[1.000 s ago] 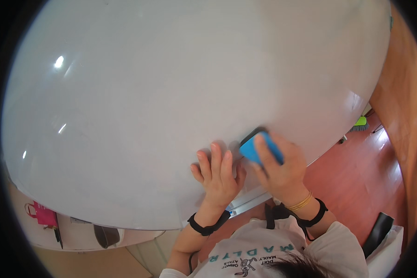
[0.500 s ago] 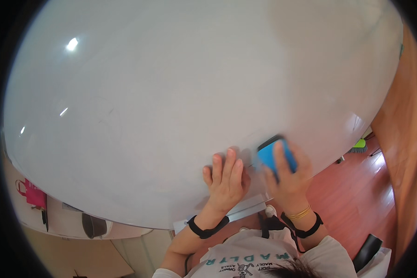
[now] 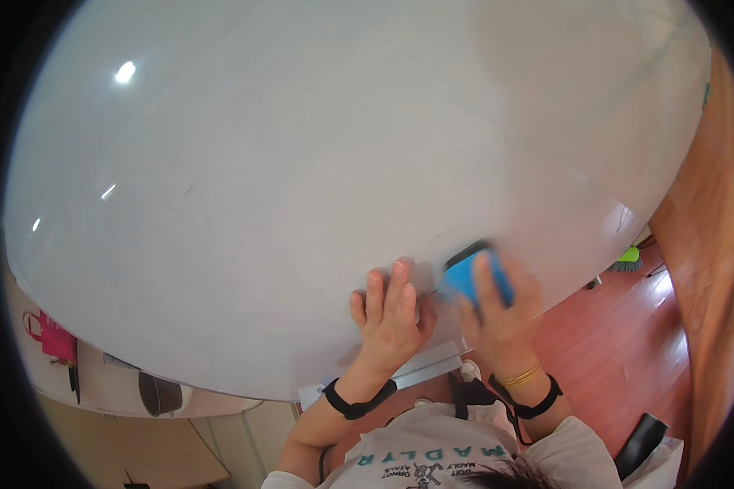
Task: Cleaning a whiteboard using spray and an eraser.
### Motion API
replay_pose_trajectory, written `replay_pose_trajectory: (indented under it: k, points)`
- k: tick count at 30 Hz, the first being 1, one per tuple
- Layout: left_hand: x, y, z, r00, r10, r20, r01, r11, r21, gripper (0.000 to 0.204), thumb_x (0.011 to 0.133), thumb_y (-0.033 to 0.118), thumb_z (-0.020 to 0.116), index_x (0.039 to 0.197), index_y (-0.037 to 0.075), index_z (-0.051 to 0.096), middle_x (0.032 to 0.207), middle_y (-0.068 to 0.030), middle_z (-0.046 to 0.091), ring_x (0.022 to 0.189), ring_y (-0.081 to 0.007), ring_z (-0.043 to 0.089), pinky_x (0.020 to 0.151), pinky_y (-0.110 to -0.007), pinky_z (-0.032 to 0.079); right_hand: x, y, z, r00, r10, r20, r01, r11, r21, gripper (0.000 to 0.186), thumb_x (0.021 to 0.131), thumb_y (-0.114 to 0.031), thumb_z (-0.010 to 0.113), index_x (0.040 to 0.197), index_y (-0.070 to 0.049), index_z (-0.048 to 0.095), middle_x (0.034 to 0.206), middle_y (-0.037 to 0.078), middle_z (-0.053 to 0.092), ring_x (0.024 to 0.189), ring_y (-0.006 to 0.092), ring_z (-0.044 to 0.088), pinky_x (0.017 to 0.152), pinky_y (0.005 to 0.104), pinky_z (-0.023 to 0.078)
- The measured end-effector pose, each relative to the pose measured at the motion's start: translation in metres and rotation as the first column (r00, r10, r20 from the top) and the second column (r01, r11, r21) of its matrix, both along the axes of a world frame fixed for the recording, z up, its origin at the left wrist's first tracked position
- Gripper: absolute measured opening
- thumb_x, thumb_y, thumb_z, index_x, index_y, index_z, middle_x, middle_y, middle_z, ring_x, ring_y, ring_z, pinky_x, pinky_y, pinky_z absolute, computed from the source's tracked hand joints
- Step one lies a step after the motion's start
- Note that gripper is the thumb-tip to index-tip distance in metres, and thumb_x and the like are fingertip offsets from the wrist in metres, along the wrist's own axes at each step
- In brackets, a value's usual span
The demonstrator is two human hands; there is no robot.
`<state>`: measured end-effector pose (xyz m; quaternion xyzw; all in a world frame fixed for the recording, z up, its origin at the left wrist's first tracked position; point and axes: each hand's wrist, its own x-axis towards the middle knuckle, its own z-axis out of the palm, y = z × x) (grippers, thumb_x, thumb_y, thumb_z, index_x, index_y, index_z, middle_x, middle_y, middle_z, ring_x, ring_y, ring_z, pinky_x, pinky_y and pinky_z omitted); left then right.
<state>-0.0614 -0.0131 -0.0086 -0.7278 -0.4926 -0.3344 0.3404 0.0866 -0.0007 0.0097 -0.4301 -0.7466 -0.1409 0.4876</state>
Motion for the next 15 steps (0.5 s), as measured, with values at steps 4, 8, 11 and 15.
replay_pose_trajectory:
  k: [4, 8, 11, 15]
  points:
    - [0.002, 0.001, 0.002, 0.999, -0.032, 0.011, 0.032, 0.999, -0.015, 0.071, 0.071, 0.013, 0.057, 0.129, -0.001, 0.017, 0.127, -0.0254, 0.034, 0.125, -0.0399, 0.017, 0.101, -0.047, 0.000, -0.001, 0.000, 0.002, 0.993, -0.090, -0.079, 0.092, 0.995, 0.022, 0.049, 0.063, -0.019, 0.069, 0.109, -0.009, 0.055, 0.102, 0.011, 0.049, 0.077, 0.0229, 0.051, 0.061, 0.0325, 0.041]
    - [-0.003, -0.001, 0.001, 1.000, -0.002, -0.001, 0.002, 1.000, -0.009, 0.071, 0.071, 0.014, 0.057, 0.128, -0.002, 0.017, 0.127, -0.0252, 0.034, 0.126, -0.0395, 0.016, 0.101, -0.047, 0.000, 0.004, 0.003, 0.007, 0.993, -0.103, -0.056, 0.102, 0.995, -0.020, 0.053, 0.061, -0.014, 0.070, 0.111, -0.007, 0.053, 0.103, 0.012, 0.048, 0.078, 0.0228, 0.051, 0.062, 0.0317, 0.042]
    - [0.002, 0.000, 0.004, 0.999, -0.031, 0.012, 0.032, 0.998, -0.062, 0.071, 0.071, 0.014, 0.057, 0.128, -0.001, 0.018, 0.127, -0.0253, 0.033, 0.126, -0.0394, 0.015, 0.101, -0.047, -0.001, 0.011, 0.013, 0.009, 0.968, -0.151, -0.199, 0.160, 0.987, 0.031, 0.056, 0.061, -0.013, 0.070, 0.114, -0.006, 0.052, 0.105, 0.013, 0.049, 0.079, 0.0233, 0.051, 0.064, 0.0317, 0.042]
    - [0.000, 0.001, 0.001, 1.000, -0.013, 0.006, 0.014, 1.000, -0.027, 0.071, 0.071, 0.014, 0.057, 0.128, -0.001, 0.018, 0.127, -0.0251, 0.033, 0.126, -0.0395, 0.015, 0.101, -0.047, -0.001, 0.010, 0.013, 0.007, 0.974, -0.132, -0.183, 0.136, 0.991, 0.010, 0.055, 0.061, -0.013, 0.070, 0.112, -0.006, 0.052, 0.106, 0.014, 0.048, 0.080, 0.0233, 0.051, 0.064, 0.0314, 0.042]
